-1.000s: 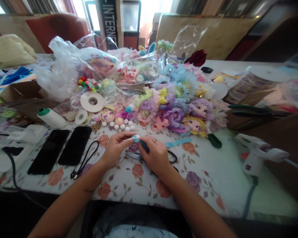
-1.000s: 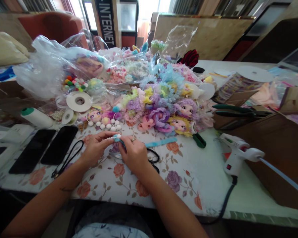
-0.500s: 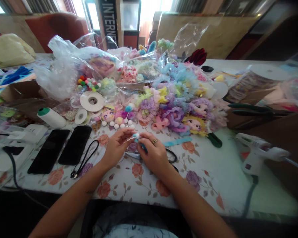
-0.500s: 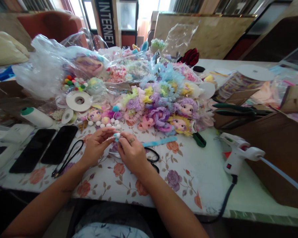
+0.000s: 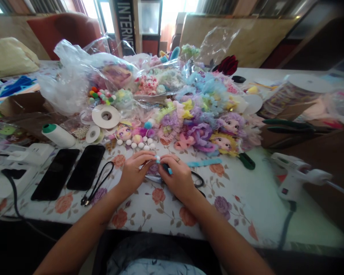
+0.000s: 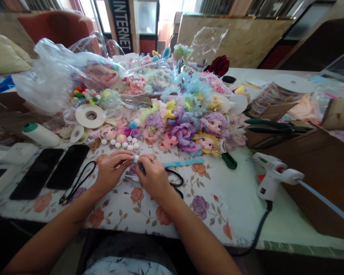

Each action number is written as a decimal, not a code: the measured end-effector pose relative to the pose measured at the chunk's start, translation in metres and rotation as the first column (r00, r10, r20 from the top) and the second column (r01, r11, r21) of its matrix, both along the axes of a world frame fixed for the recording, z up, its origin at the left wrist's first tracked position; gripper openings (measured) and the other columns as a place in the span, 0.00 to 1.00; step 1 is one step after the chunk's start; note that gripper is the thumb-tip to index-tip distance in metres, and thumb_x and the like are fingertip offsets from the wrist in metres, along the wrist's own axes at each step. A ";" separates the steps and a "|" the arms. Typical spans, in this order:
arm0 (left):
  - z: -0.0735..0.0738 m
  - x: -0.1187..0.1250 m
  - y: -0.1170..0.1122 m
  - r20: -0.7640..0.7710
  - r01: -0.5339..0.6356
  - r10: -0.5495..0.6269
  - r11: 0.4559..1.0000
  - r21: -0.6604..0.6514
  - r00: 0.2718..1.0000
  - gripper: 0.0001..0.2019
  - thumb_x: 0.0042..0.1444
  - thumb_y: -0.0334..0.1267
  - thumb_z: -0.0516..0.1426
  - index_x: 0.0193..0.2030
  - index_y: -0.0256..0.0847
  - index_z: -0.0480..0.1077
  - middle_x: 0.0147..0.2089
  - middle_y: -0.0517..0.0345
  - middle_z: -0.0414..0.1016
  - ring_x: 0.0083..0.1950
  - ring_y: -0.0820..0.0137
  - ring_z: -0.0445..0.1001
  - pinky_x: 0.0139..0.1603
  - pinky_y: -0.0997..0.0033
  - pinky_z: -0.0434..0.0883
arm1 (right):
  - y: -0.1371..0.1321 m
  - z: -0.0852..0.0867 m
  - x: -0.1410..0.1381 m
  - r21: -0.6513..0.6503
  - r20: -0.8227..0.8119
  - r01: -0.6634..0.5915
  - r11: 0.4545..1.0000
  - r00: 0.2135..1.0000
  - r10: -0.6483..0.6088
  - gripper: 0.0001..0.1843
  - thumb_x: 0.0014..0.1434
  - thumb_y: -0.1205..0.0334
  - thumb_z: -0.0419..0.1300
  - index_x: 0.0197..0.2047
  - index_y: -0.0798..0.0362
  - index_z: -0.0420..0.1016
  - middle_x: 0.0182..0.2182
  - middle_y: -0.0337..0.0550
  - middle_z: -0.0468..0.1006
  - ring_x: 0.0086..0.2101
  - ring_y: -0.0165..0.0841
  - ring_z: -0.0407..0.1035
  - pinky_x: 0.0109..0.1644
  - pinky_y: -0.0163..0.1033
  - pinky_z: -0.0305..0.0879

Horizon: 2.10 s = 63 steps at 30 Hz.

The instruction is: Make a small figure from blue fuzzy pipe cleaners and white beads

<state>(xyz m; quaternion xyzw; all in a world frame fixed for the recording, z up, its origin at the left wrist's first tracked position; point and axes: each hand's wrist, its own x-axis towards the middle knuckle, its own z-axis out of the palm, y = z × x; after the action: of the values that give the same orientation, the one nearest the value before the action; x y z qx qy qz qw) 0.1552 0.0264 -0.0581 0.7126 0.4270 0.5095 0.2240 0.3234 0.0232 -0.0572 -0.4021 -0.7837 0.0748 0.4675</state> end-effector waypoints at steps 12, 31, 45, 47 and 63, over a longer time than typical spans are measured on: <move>0.001 0.003 -0.004 0.056 -0.032 0.034 0.999 -0.030 0.998 0.05 0.59 0.35 0.61 0.37 0.45 0.80 0.41 0.54 0.83 0.41 0.66 0.80 0.44 0.67 0.76 | -0.003 0.007 -0.001 -0.398 -0.221 -0.008 0.917 0.971 -0.088 0.03 0.56 0.66 0.61 0.30 0.52 0.73 0.27 0.39 0.78 0.26 0.30 0.71 0.30 0.34 0.68; 0.000 -0.002 -0.003 0.018 0.026 -0.026 1.000 0.003 1.000 0.08 0.61 0.34 0.58 0.38 0.45 0.81 0.42 0.54 0.84 0.43 0.66 0.81 0.48 0.65 0.77 | 0.000 0.011 0.008 -0.377 -0.106 -0.067 0.924 0.994 0.029 0.04 0.62 0.65 0.59 0.35 0.51 0.75 0.26 0.38 0.80 0.28 0.33 0.75 0.34 0.35 0.69; 0.006 -0.006 0.000 0.056 0.118 -0.113 0.989 -0.091 0.992 0.07 0.59 0.37 0.60 0.35 0.44 0.82 0.41 0.51 0.84 0.40 0.64 0.81 0.45 0.65 0.78 | 0.010 0.016 0.009 -0.680 -0.554 -0.396 0.617 0.829 -0.079 0.17 0.48 0.47 0.71 0.32 0.52 0.76 0.22 0.38 0.79 0.22 0.34 0.76 0.27 0.39 0.78; 0.009 -0.007 0.001 0.082 0.144 -0.135 0.983 -0.117 0.988 0.06 0.58 0.36 0.61 0.35 0.44 0.82 0.40 0.51 0.84 0.40 0.64 0.81 0.43 0.66 0.78 | 0.011 0.018 0.011 -0.680 -0.567 -0.422 0.600 0.821 -0.065 0.19 0.46 0.47 0.72 0.31 0.53 0.76 0.21 0.37 0.78 0.21 0.33 0.75 0.26 0.38 0.77; 0.009 -0.001 -0.004 0.268 0.169 -0.100 0.954 -0.249 0.958 0.06 0.53 0.34 0.65 0.39 0.41 0.81 0.40 0.51 0.82 0.42 0.64 0.80 0.45 0.65 0.79 | 0.013 0.015 0.013 -0.659 -0.655 -0.521 0.543 0.752 -0.073 0.12 0.45 0.55 0.73 0.28 0.53 0.77 0.24 0.36 0.78 0.26 0.31 0.75 0.34 0.36 0.75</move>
<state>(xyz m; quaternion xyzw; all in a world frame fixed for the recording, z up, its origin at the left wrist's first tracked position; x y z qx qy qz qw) 0.1546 0.0228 -0.0488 0.6326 0.4104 0.5166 0.4056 0.3367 0.0360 -0.0423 -0.4106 -0.5089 0.6144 0.4415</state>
